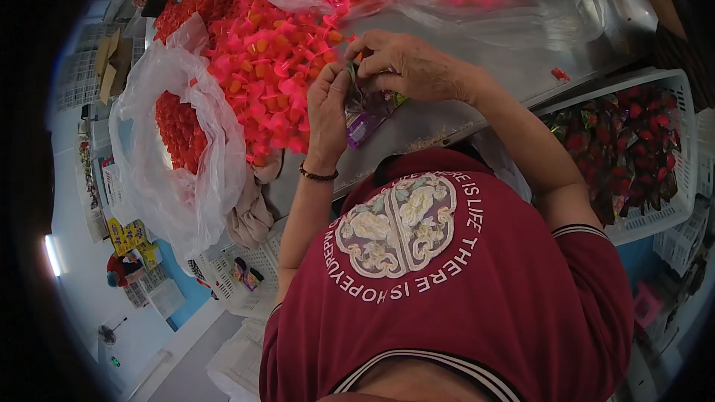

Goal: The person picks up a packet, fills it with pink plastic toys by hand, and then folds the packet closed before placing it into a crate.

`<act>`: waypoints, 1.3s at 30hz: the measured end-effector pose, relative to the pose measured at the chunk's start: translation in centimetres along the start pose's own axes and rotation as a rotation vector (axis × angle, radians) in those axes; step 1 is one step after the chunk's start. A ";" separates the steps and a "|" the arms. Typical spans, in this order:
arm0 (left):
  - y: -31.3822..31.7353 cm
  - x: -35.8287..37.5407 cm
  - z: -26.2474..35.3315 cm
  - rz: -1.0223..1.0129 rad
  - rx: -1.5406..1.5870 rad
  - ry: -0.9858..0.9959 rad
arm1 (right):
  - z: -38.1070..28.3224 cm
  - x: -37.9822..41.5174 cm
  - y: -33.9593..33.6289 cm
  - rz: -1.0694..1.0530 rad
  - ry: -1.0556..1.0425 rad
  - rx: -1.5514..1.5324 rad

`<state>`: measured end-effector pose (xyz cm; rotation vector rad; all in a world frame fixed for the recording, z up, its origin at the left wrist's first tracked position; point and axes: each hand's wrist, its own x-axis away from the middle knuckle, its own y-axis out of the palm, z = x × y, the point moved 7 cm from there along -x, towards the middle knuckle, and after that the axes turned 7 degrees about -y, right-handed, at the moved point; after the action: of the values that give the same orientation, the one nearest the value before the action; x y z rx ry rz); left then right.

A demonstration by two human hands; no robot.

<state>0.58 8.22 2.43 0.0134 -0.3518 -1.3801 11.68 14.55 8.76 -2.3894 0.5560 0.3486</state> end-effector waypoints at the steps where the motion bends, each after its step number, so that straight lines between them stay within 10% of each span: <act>1: -0.4 0.1 0.1 0.046 0.085 0.037 | 0.3 0.2 -0.2 0.015 0.033 0.026; 39: -0.8 1.1 0.0 0.251 0.285 0.195 | 2.7 0.7 1.0 0.314 0.240 -0.192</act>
<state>-0.03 7.04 2.56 0.3270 -0.3708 -1.0623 11.53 15.34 5.92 -2.5465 1.0569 0.2602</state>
